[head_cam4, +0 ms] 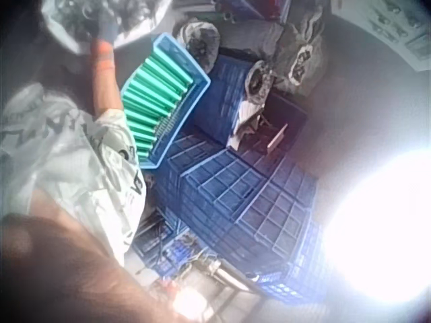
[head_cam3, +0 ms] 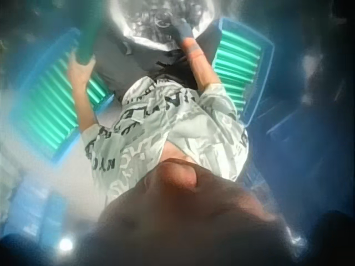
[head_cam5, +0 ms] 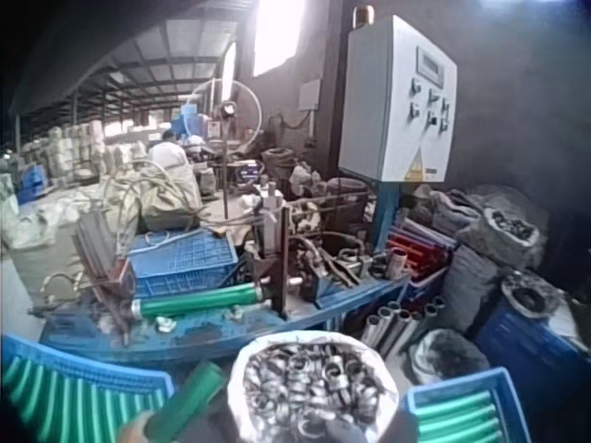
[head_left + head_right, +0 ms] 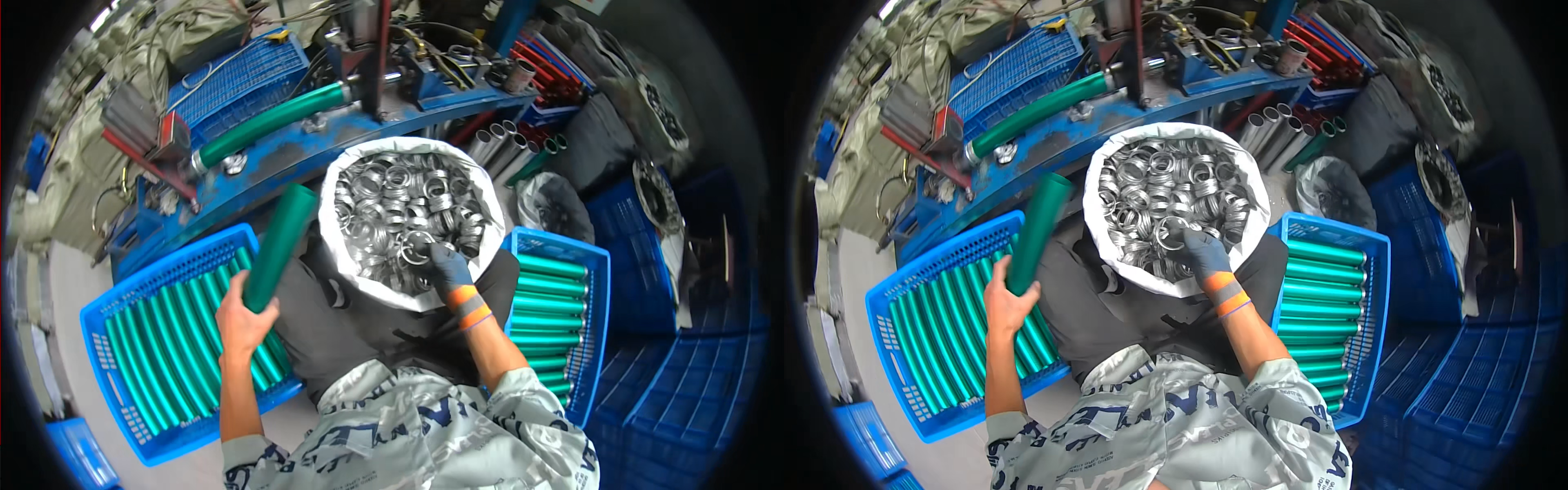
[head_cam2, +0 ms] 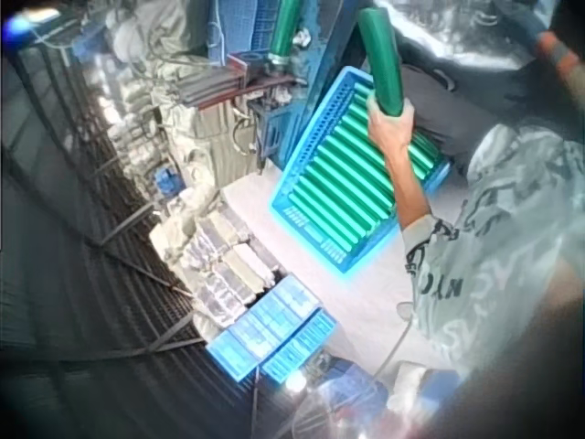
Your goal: The worker attaches metal rings to green tubes/cylinders and organizes them into blue crates on a factory floor.
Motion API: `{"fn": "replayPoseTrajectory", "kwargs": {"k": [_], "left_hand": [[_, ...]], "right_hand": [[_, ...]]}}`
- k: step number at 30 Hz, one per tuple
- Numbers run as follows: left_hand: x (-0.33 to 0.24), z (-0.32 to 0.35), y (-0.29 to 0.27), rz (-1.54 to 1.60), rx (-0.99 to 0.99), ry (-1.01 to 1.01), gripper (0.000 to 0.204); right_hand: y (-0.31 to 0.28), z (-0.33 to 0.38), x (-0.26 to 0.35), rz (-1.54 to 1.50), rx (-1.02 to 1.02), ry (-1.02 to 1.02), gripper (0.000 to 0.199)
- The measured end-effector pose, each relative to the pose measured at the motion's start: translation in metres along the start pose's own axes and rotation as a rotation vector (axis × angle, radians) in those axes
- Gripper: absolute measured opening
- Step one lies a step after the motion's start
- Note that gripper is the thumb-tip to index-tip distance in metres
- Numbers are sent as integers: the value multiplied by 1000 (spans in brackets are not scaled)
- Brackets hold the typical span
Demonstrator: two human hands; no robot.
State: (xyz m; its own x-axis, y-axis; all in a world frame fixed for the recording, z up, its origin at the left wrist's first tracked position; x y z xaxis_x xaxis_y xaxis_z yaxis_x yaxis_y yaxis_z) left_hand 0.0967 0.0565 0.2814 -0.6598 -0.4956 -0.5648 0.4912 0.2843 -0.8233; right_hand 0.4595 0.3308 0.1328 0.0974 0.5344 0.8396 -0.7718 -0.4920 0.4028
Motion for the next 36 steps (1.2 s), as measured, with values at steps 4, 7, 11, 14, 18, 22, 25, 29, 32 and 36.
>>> {"fn": "replayPoseTrajectory", "kwargs": {"k": [4, 7, 11, 14, 18, 22, 25, 29, 32, 36], "left_hand": [[-63, -4, -1, -102, 159, 186, 68], [-99, 8, -5, -74, 226, 238, 65], [-115, 15, -3, -107, 260, 328, 63], [-120, 21, -8, -80, 252, 338, 61], [-120, 32, -10, -98, 314, 386, 57], [-117, 33, -6, -109, 328, 413, 55], [-112, 34, -7, -118, 340, 406, 55], [-107, 35, -9, -156, 369, 394, 55], [-104, 34, -5, -173, 376, 398, 58], [-99, 35, 3, -171, 336, 438, 60]], "right_hand": [[-5, 28, 13, -359, 119, -85, 66], [-7, 40, 21, -453, 215, -88, 64], [15, 52, 49, -442, 224, -192, 64], [19, 46, 63, -532, 381, -343, 77], [27, 42, 64, -526, 233, -366, 58], [29, 40, 55, -306, 200, -353, 52], [45, 47, 66, 80, 272, -448, 64], [67, 67, 93, 499, 479, -530, 91], [71, 74, 94, 526, 476, -464, 105], [63, 75, 88, 440, 535, -353, 109]]}}
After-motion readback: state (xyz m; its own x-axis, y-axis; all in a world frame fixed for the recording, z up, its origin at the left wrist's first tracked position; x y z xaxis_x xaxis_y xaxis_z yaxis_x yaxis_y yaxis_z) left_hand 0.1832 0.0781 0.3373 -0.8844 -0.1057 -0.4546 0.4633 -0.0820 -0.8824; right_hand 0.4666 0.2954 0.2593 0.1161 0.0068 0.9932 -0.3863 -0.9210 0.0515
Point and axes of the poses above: each hand's wrist, its own z-axis away from the middle knuckle, its own y-axis out of the palm, x = y × z, the point moved 2 cm from there along -z, towards the middle knuckle, and after that the axes turned 13 degrees about x, right-handed, at the moved point
